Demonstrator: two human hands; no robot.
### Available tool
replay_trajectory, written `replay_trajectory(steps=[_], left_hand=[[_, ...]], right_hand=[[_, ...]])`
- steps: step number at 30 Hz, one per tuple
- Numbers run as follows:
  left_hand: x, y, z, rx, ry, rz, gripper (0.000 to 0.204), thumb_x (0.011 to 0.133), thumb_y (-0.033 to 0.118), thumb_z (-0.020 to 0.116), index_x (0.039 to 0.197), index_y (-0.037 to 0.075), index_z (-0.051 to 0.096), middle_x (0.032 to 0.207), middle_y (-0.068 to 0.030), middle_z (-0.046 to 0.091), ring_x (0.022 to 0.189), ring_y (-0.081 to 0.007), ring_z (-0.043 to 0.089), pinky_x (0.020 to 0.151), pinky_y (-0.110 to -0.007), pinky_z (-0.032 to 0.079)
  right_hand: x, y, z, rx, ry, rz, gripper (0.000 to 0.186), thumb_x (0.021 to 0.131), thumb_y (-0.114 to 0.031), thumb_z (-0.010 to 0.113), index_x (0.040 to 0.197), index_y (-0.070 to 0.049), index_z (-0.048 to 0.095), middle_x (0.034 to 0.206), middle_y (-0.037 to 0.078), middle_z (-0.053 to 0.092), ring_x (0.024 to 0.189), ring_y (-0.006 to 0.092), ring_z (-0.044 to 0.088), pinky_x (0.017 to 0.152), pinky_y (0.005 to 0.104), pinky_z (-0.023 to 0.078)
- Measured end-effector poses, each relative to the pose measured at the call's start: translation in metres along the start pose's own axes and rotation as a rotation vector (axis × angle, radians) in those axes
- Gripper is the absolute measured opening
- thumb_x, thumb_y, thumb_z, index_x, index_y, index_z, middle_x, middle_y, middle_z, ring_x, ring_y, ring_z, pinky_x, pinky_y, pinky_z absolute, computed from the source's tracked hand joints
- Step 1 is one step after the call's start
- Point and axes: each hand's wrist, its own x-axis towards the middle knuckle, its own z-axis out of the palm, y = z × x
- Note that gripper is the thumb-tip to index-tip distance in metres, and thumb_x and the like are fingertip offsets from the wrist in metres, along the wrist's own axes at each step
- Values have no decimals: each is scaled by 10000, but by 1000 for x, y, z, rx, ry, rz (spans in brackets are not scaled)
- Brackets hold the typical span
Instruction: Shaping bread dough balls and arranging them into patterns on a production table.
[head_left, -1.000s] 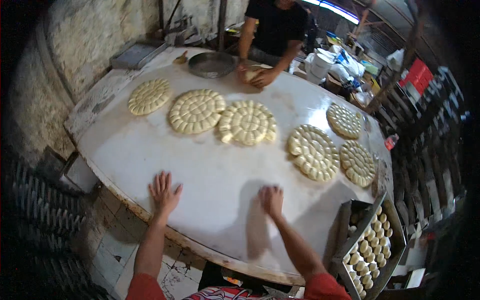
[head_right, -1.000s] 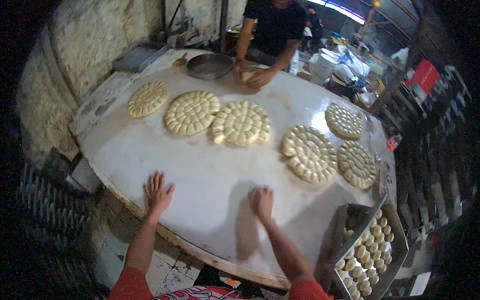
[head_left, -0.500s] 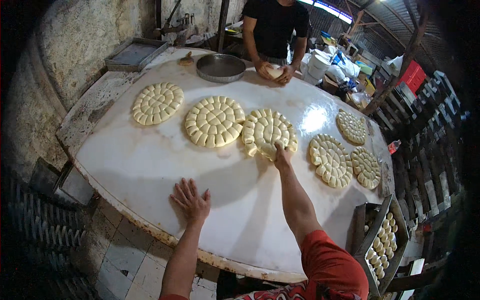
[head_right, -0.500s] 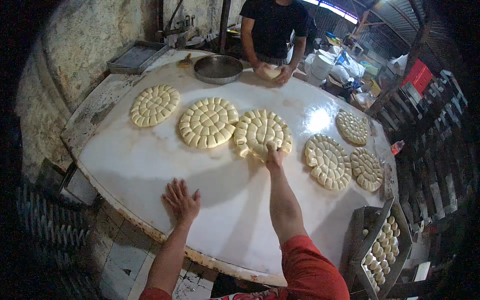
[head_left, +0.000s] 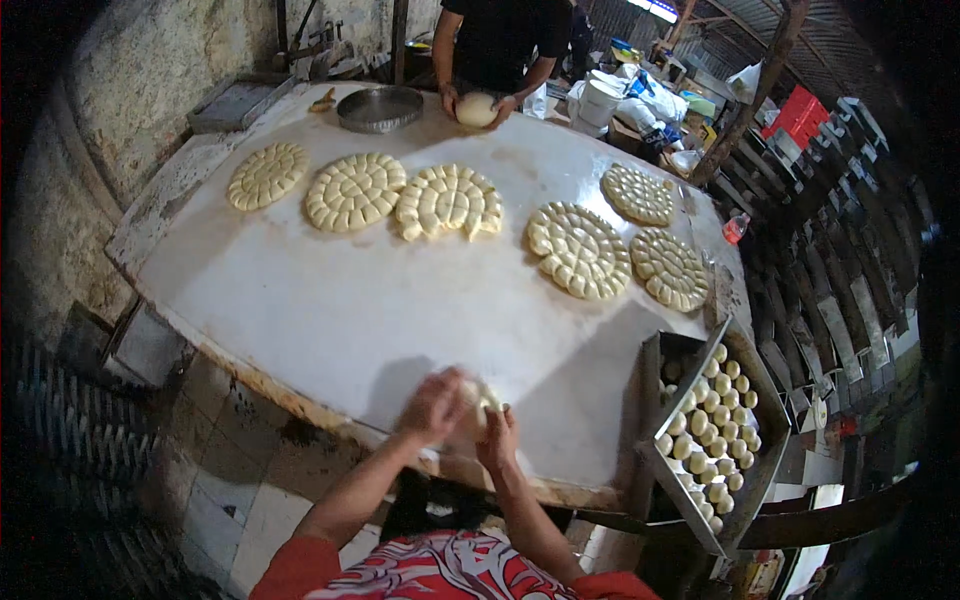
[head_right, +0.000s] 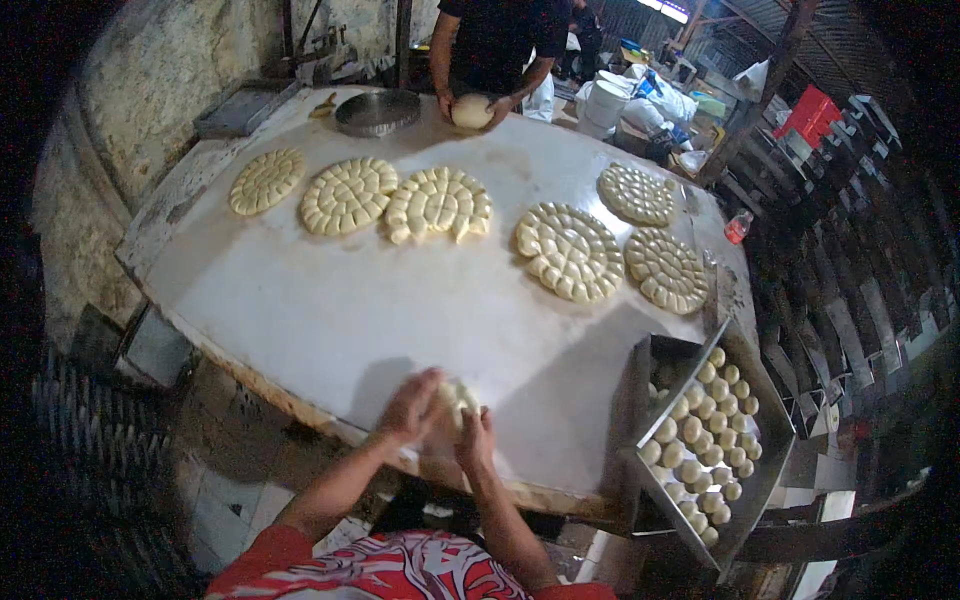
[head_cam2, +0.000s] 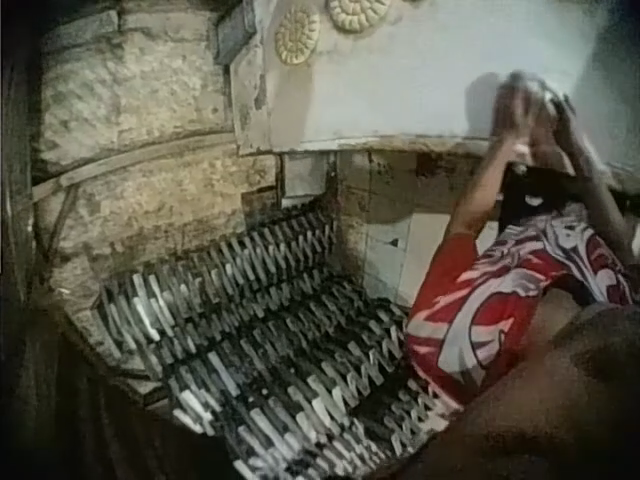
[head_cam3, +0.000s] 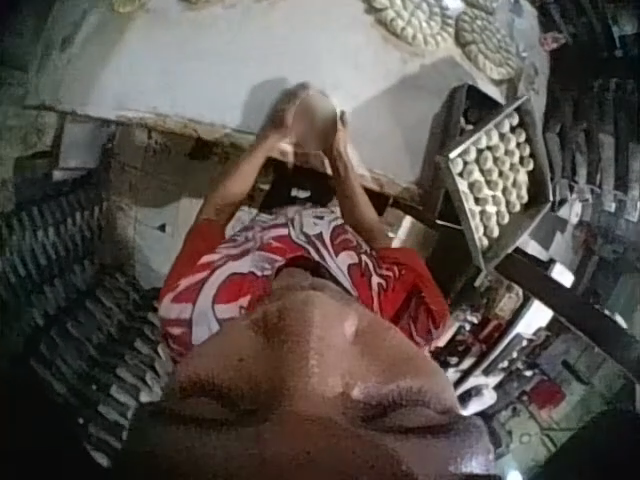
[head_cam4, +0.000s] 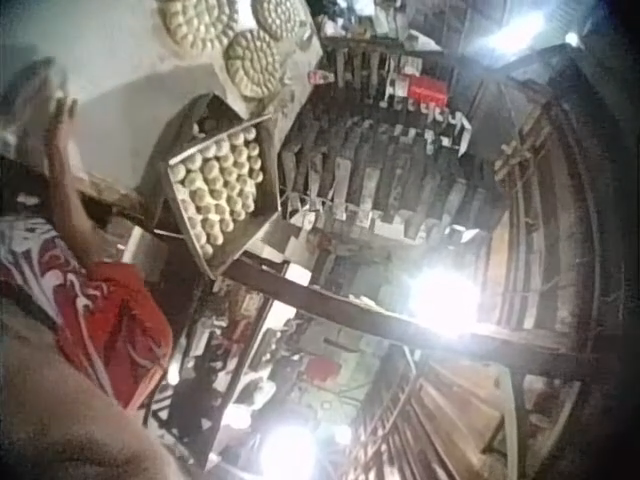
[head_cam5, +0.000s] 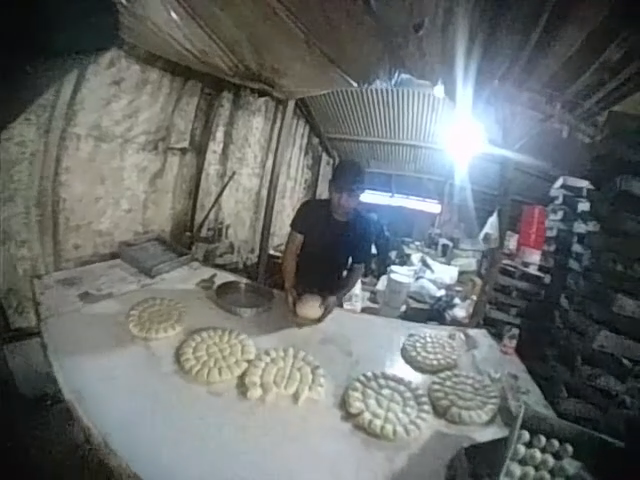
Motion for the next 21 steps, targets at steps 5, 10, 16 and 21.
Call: replay_trajectory(steps=[5, 10, 16, 21], left_hand=[[-53, 135, 58, -326, -170, -412, 523, 826, 367, 629, 1157, 9, 438, 1073, -224, 498, 969, -395, 529, 867, -445, 428], [-60, 177, 73, -223, 199, -235, 447, 802, 258, 660, 1061, -36, 444, 1026, -209, 464, 976, -382, 472, 843, -444, 399], [-51, 175, 21, -93, -10, -70, 261, 753, 170, 653, 903, -6, 534, 878, -172, 515, 832, -340, 501, 811, -430, 381], [-69, 163, -90, -635, -398, -409, 244, 878, 238, 570, 923, -2, 560, 793, -97, 547, 701, -200, 539, 656, -294, 437]], right_hand=[[-79, -31, -47, 404, 69, -82, 72, 908, -120, 512, 954, -80, 474, 963, 78, 570, 813, 186, 581, 681, 320, 525], [-94, -69, -42, 287, 86, -204, 125, 907, -181, 560, 870, -83, 491, 873, 38, 590, 762, 129, 562, 653, 269, 489], [-64, -132, -4, 109, 188, -407, 164, 867, -198, 583, 933, -50, 558, 780, 33, 546, 625, 97, 490, 528, 231, 395], [10, -175, 56, -18, 234, -671, 184, 894, -199, 538, 933, -21, 562, 818, 51, 581, 702, 134, 536, 625, 249, 451]])
